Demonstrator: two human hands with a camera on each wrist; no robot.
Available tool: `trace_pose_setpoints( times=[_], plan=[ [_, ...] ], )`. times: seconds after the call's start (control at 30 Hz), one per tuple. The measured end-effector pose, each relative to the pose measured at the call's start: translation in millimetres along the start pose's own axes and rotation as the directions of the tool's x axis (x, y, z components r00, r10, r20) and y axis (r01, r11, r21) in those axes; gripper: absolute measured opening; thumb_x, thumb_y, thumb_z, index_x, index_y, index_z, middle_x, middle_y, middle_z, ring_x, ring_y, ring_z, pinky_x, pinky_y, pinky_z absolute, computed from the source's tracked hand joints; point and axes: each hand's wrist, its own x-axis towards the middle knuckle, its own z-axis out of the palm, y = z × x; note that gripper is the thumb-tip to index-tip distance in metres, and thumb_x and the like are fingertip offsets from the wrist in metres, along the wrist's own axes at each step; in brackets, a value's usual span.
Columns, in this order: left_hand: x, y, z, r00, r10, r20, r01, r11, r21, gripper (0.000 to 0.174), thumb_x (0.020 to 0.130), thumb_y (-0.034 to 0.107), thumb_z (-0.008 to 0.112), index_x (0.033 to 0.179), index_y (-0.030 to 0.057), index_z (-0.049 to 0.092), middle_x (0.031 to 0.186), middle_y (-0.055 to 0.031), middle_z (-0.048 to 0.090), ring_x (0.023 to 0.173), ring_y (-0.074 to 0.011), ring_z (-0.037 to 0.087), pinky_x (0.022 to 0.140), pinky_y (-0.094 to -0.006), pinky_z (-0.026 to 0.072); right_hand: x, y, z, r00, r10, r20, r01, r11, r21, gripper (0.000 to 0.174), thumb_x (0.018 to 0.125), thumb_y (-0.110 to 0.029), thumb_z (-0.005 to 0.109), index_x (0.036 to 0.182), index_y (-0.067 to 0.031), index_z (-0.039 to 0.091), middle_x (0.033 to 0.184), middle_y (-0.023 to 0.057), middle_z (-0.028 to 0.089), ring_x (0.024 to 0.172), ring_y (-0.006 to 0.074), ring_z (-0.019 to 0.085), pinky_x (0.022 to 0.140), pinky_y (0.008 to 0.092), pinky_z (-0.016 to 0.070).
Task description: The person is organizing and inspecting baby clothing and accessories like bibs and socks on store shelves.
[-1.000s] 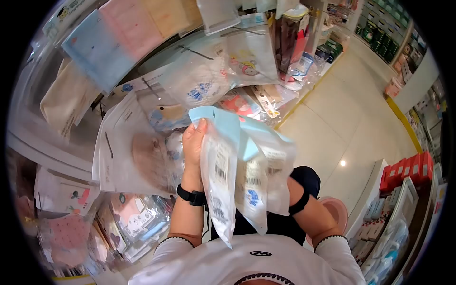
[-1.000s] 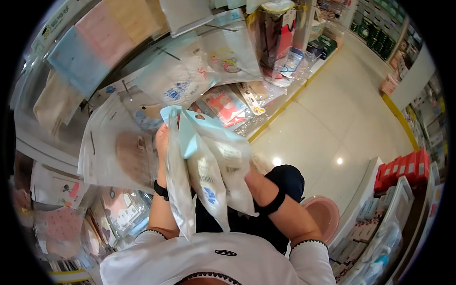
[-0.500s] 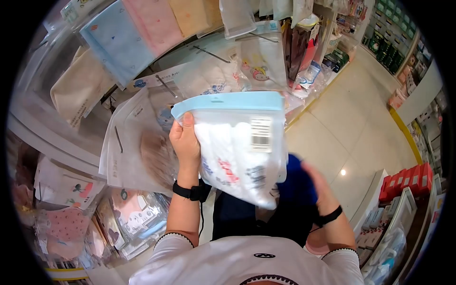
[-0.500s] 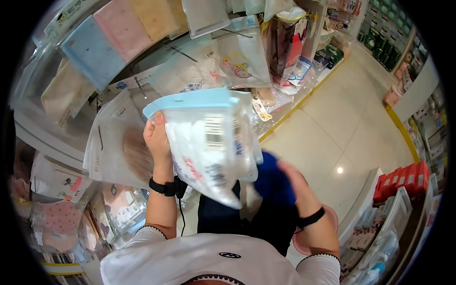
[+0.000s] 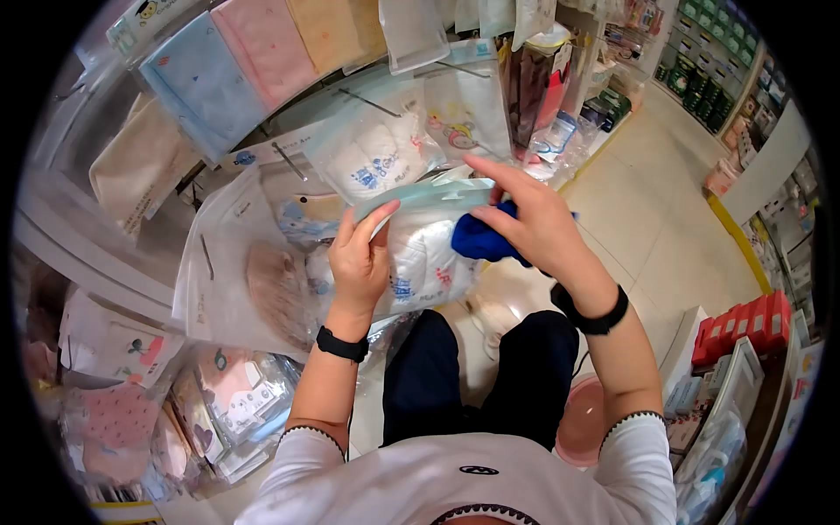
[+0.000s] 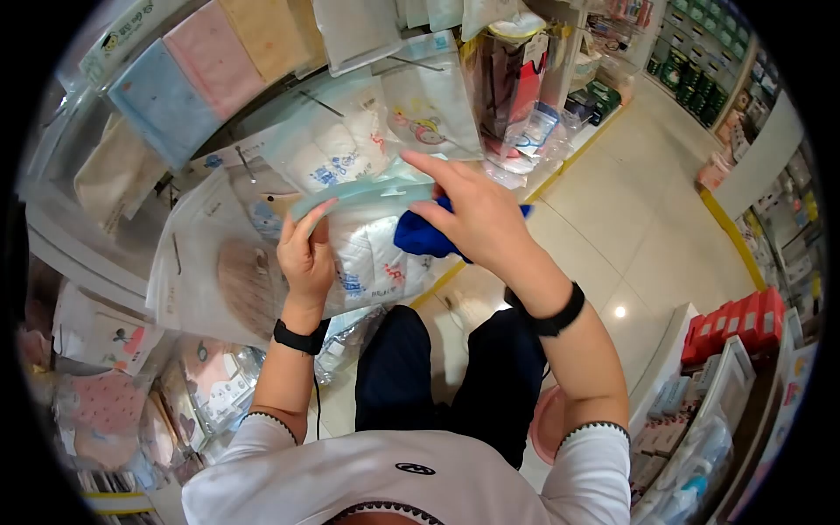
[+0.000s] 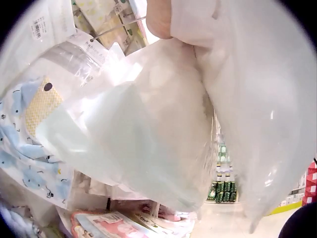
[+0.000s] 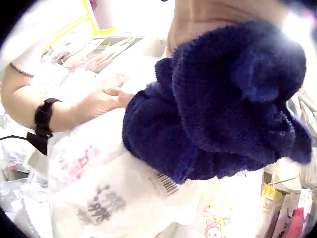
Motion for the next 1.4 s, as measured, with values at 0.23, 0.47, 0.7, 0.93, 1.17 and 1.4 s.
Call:
trace_pose_setpoints(
  times=[0.23,0.47,0.7,0.93,1.17,1.4],
  plan=[
    [6.2,-4.0,-6.9,1.0,-0.022,0.001,0.022,0.994,0.103,0.029,0.077,-0.008,0.055,0.101,0.0044,0.063,0.093,-0.0135,0.059,0.076,-0.0268,0.06,0.065,-0.0277,0.0472,51.6,16.6,26.2,0.987,-0.125,0.102,0.137,0.983,-0.119,0.031,0.078,-0.024,0.06,0.109,-0.0192,0.059,0.095,0.0098,0.063,0.088,0.0283,0.059,0.071,0.0372,0.047],
    [32.1,-17.4,8.7,0.987,-0.051,-0.151,0.067,0.992,0.106,0.025,0.08,-0.006,0.055,0.102,0.0035,0.062,0.088,-0.013,0.059,0.066,-0.0217,0.054,0.06,-0.0259,0.044,87.6,11.5,33.2,0.958,-0.196,-0.209,0.141,0.957,-0.252,0.013,0.076,-0.026,0.061,0.083,-0.017,0.068,0.075,0.0043,0.059,0.07,0.0276,0.06,0.061,0.0393,0.0466],
    [48.6,-28.8,18.7,0.965,-0.055,-0.256,0.054,0.998,-0.014,0.019,0.083,0.0,0.055,0.101,0.0014,0.062,0.08,-0.0093,0.056,0.063,-0.0167,0.046,0.059,-0.0257,0.0393,106.7,5.6,31.9,0.902,-0.282,-0.327,0.164,0.924,-0.344,0.01,0.074,-0.023,0.063,0.079,-0.0154,0.068,0.073,0.0034,0.058,0.068,0.0244,0.059,0.06,0.0365,0.0466],
    [46.8,-23.9,13.3,0.949,-0.229,-0.216,0.199,0.968,-0.154,0.018,0.09,0.01,0.051,0.098,-0.0034,0.059,0.091,-0.0008,0.054,0.079,-0.0075,0.048,0.067,-0.0188,0.0376,110.0,0.7,23.9,0.92,-0.294,-0.258,0.195,0.917,-0.348,0.013,0.077,-0.024,0.061,0.082,-0.0156,0.068,0.075,0.0033,0.057,0.07,0.0264,0.058,0.062,0.0359,0.0465],
    [46.7,-23.7,8.0,0.918,-0.367,-0.151,0.338,0.922,-0.187,0.017,0.089,0.011,0.052,0.092,-0.004,0.059,0.083,-0.0028,0.052,0.073,-0.0099,0.047,0.068,-0.0212,0.0376,113.6,2.3,22.6,0.918,-0.305,-0.252,0.205,0.911,-0.357,0.013,0.075,-0.025,0.061,0.077,-0.0143,0.068,0.075,0.0048,0.06,0.07,0.0249,0.06,0.063,0.0373,0.0475],
    [37.1,-23.9,13.1,0.923,-0.345,-0.172,0.307,0.927,-0.217,0.018,0.088,0.01,0.052,0.097,-0.0045,0.058,0.093,-0.0081,0.055,0.082,-0.0161,0.051,0.077,-0.0267,0.04,107.2,8.0,30.8,0.918,-0.32,-0.236,0.223,0.906,-0.36,0.011,0.075,-0.023,0.062,0.083,-0.0157,0.066,0.078,0.0045,0.06,0.07,0.0263,0.06,0.064,0.0376,0.0474]
  ],
)
